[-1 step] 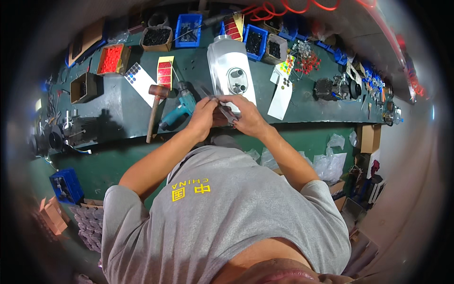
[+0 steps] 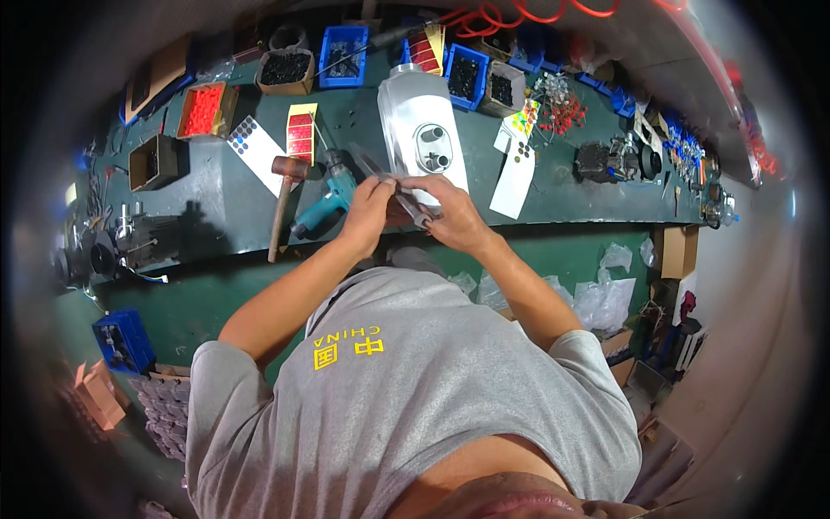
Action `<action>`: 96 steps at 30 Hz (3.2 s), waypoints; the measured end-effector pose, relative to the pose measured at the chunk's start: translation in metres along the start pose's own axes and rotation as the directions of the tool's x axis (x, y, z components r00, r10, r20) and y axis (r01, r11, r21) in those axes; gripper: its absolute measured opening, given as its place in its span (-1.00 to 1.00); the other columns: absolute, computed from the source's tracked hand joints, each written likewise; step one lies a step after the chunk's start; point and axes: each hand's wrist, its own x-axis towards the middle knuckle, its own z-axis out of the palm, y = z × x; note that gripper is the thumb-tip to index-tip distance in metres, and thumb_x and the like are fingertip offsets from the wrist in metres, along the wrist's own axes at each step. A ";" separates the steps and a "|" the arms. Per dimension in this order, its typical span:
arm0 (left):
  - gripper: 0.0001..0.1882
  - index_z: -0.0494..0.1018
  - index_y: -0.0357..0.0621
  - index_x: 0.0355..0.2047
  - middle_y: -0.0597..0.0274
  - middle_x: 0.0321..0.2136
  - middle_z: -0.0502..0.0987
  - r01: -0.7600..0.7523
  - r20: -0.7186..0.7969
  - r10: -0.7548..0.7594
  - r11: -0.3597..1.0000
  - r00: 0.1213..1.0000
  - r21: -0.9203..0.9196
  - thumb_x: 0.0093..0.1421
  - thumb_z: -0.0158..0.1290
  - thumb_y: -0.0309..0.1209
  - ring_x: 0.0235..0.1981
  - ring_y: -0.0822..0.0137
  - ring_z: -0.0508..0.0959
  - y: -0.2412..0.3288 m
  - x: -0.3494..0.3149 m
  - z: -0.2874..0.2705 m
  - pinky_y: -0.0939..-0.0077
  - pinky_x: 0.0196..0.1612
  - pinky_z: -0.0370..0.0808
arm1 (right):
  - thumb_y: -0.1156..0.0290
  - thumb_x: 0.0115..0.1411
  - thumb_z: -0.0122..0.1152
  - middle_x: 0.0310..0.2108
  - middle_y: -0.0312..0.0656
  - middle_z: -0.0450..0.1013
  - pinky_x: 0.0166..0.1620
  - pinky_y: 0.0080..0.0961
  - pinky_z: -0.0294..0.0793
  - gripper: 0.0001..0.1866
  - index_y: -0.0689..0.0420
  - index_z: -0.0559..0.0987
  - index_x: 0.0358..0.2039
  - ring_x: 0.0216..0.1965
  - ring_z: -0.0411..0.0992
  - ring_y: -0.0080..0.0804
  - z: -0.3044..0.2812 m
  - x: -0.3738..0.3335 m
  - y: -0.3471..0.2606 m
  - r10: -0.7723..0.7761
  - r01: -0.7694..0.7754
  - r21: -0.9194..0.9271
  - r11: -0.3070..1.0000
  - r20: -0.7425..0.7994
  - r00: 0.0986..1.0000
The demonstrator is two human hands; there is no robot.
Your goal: The person assembles a silver metal housing by fastening screws with a power drill, applying a red label, and inserting pins with a hammer. The person then uses pliers to adjust a wire and places the finished unit on a pallet with other similar units.
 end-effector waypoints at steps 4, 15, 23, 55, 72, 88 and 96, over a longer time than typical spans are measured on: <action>-0.73 0.44 -0.20 -0.03 0.21 -0.41 0.57 -0.243 0.073 0.236 0.856 0.969 0.456 0.47 -0.15 -0.28 -0.44 0.42 0.57 -0.004 0.005 -0.015 0.50 -0.35 0.55 | 0.54 0.17 0.30 -0.26 -0.13 0.58 -0.27 -0.49 0.58 -0.56 0.26 0.52 0.09 -0.27 0.57 -0.43 -0.001 -0.021 0.049 0.338 -0.318 0.117 0.941 -0.270 0.902; -0.64 0.41 -0.28 0.07 0.15 -0.58 0.50 -0.256 0.243 0.107 0.618 0.964 0.743 0.48 -0.19 -0.28 -0.54 0.33 0.53 -0.009 0.026 0.001 0.38 -0.39 0.47 | 0.44 0.24 0.34 -0.36 -0.15 0.57 -0.47 -0.55 0.54 -0.60 0.30 0.53 0.06 -0.46 0.52 -0.56 -0.002 -0.008 0.082 0.522 -0.440 0.328 0.836 -0.224 0.823; -0.62 0.41 -0.12 -0.11 0.35 -0.57 0.32 0.439 0.091 -0.466 0.872 0.880 0.216 0.51 -0.26 -0.10 -0.63 0.51 0.19 -0.001 0.033 0.022 0.58 -0.61 0.12 | 0.47 0.23 0.33 -0.44 -0.17 0.59 -0.43 -0.56 0.55 -0.70 0.34 0.56 -0.06 -0.48 0.52 -0.57 -0.009 -0.001 0.092 0.516 -0.458 0.274 0.845 -0.197 0.834; -0.67 0.41 -0.14 -0.20 0.36 -0.59 0.32 0.012 -0.200 0.050 0.954 0.978 0.299 0.47 -0.12 -0.13 -0.63 0.49 0.37 -0.025 0.007 -0.055 0.58 -0.57 0.35 | 0.34 0.20 0.34 -0.37 -0.01 0.63 -0.26 -0.42 0.57 -0.67 0.34 0.63 -0.12 -0.38 0.59 -0.38 -0.035 0.018 0.105 0.419 -0.407 0.101 0.908 -0.211 0.883; -0.71 0.49 -0.37 0.00 0.03 -0.19 0.61 -0.358 -0.422 0.768 0.612 0.481 0.706 0.33 0.06 -0.47 -0.23 0.15 0.61 -0.063 0.044 -0.177 0.27 -0.12 0.54 | 0.17 0.16 0.32 -0.15 0.15 0.60 0.07 -0.21 0.53 -0.56 0.28 0.65 -0.10 -0.04 0.58 0.00 -0.086 0.207 0.166 0.078 -0.092 -0.401 0.911 -0.052 0.996; -0.26 0.38 -0.16 0.10 0.06 -0.16 0.49 0.072 0.043 -0.065 0.545 0.997 -0.835 0.38 -0.25 0.29 -0.26 0.16 0.53 -0.177 0.056 0.086 0.37 -0.11 0.59 | 0.09 0.14 0.33 -0.10 0.03 0.63 0.07 -0.25 0.56 -0.59 0.08 0.74 -0.11 -0.05 0.60 -0.05 -0.035 0.283 0.221 0.332 -0.227 -0.316 0.921 0.335 0.882; -0.42 0.32 0.11 0.27 0.23 0.18 0.45 -0.262 -0.351 0.033 0.733 0.936 -0.628 0.40 -0.11 0.13 0.17 0.09 0.45 -0.112 0.009 0.045 -0.01 0.21 0.44 | 0.23 0.08 0.45 -0.48 -0.23 0.57 -0.38 -0.51 0.45 -0.72 0.22 0.69 -0.47 -0.47 0.46 -0.55 -0.139 0.220 0.146 0.351 -0.338 0.323 0.884 0.018 0.936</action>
